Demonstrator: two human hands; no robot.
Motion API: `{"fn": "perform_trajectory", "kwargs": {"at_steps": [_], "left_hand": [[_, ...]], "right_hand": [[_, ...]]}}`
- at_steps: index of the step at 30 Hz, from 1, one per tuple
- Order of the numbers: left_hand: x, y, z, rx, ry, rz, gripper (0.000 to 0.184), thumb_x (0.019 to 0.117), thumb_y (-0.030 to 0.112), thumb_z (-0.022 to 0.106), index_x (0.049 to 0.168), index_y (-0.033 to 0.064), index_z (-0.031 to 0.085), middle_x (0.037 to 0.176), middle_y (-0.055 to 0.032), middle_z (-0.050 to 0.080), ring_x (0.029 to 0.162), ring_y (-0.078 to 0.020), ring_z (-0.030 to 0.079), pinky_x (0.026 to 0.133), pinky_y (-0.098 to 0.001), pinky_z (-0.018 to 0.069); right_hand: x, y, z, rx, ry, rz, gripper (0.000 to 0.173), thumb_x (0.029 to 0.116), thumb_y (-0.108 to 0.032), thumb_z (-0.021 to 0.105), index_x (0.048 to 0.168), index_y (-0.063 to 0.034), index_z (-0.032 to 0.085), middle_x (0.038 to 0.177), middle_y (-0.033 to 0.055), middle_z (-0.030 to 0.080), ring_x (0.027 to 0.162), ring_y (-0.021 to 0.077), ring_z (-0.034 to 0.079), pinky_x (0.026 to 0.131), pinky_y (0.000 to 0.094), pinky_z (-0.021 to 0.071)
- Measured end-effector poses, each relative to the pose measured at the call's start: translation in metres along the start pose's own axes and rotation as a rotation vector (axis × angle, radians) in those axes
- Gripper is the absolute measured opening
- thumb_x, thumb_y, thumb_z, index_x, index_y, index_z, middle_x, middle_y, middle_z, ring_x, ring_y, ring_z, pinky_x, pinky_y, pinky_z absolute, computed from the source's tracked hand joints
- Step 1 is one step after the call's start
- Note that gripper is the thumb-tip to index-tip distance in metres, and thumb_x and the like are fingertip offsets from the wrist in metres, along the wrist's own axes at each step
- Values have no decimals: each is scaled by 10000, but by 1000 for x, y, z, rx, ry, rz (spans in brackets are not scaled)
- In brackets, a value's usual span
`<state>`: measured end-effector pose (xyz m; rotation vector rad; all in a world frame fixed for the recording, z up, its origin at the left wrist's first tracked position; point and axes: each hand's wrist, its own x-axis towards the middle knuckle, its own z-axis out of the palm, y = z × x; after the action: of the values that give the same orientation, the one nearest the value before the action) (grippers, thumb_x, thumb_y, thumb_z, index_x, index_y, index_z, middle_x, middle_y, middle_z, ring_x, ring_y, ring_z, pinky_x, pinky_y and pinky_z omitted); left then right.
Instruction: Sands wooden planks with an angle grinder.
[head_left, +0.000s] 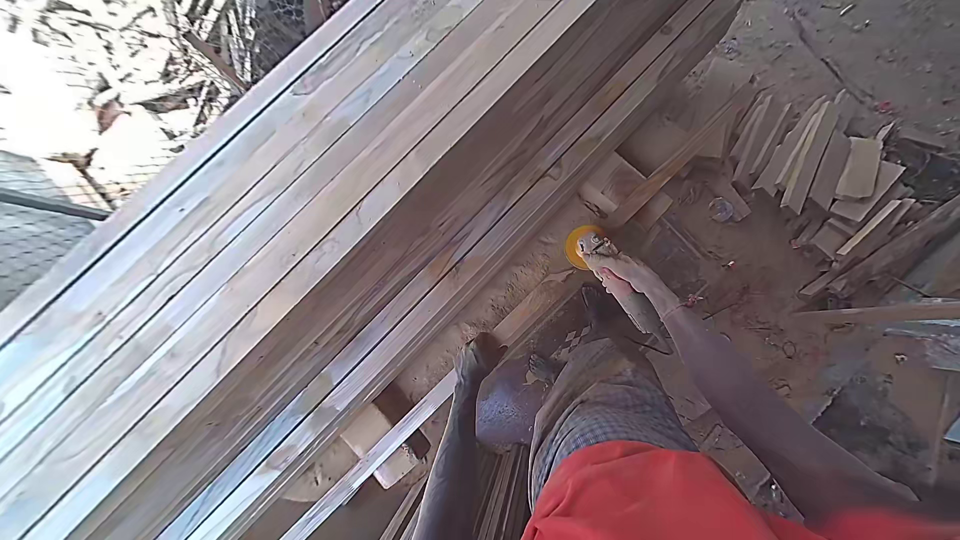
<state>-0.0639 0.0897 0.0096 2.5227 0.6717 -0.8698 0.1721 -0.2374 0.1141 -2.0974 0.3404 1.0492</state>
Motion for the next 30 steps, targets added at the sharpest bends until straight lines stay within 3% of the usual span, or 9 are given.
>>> {"fn": "perform_trajectory", "kwargs": {"at_steps": [3, 9, 12, 16, 21, 23, 26, 28, 30], "left_hand": [[11, 78, -26, -35, -57, 15, 674, 841, 618, 669, 1253, 84, 686, 1195, -196, 718, 1165, -385, 671, 987, -620, 494], [76, 186, -19, -41, -6, 117, 623, 853, 666, 648, 1224, 167, 692, 1098, -102, 755, 1047, -309, 726, 889, -599, 563], [93, 226, -19, -38, 23, 115, 662, 840, 688, 651, 1247, 167, 683, 1080, -108, 760, 1012, -318, 737, 850, -600, 570], [98, 245, -15, -22, 94, 73, 689, 821, 735, 651, 1226, 180, 693, 1045, -103, 764, 972, -318, 743, 814, -602, 575], [100, 244, -11, -3, 128, 68, 678, 806, 720, 692, 1194, 164, 715, 1007, -112, 771, 946, -333, 749, 795, -607, 574], [99, 244, -11, 5, 119, 57, 676, 798, 725, 697, 1187, 172, 717, 1005, -114, 772, 941, -331, 751, 791, -608, 575], [98, 245, -15, 6, 86, 54, 654, 808, 708, 704, 1194, 180, 713, 1007, -114, 772, 942, -330, 751, 799, -616, 572], [99, 246, -16, -5, 67, 57, 632, 816, 684, 716, 1199, 182, 709, 1011, -110, 772, 946, -330, 750, 803, -616, 573], [98, 245, -17, -18, 46, 68, 617, 832, 628, 739, 1232, 161, 697, 1036, -120, 768, 968, -333, 747, 825, -620, 571]], "right_hand": [[21, -8, -46, 128, 24, -37, 593, 881, -711, 635, 1082, -157, 695, 810, 8, 633, 657, 128, 598, 619, 345, 534], [42, -23, -168, 197, 88, -10, 573, 880, -698, 643, 1157, -199, 694, 924, 7, 664, 739, 120, 602, 659, 348, 528], [90, -21, -220, 298, 86, -15, 548, 886, -677, 656, 1093, -170, 682, 827, 13, 617, 662, 136, 577, 597, 348, 518], [157, -5, -302, 443, 173, 11, 618, 821, -746, 676, 997, -155, 693, 790, 33, 648, 660, 180, 649, 603, 402, 582], [177, -6, -380, 500, 382, 12, 718, 824, -758, 659, 1194, -143, 668, 966, 93, 679, 805, 229, 682, 715, 471, 599], [184, -1, -382, 514, 357, 2, 730, 810, -771, 668, 1170, -137, 671, 927, 88, 675, 768, 223, 677, 686, 460, 599], [169, -11, -338, 424, 211, 69, 641, 789, -775, 685, 961, -158, 698, 757, 30, 650, 631, 163, 645, 588, 374, 574], [144, -27, -292, 229, 49, 97, 591, 815, -750, 681, 992, -186, 690, 799, 12, 638, 668, 138, 630, 640, 346, 573], [137, -23, -242, 12, -98, -46, 620, 797, -749, 701, 1046, -181, 702, 852, -2, 660, 718, 102, 628, 680, 332, 555]]}}
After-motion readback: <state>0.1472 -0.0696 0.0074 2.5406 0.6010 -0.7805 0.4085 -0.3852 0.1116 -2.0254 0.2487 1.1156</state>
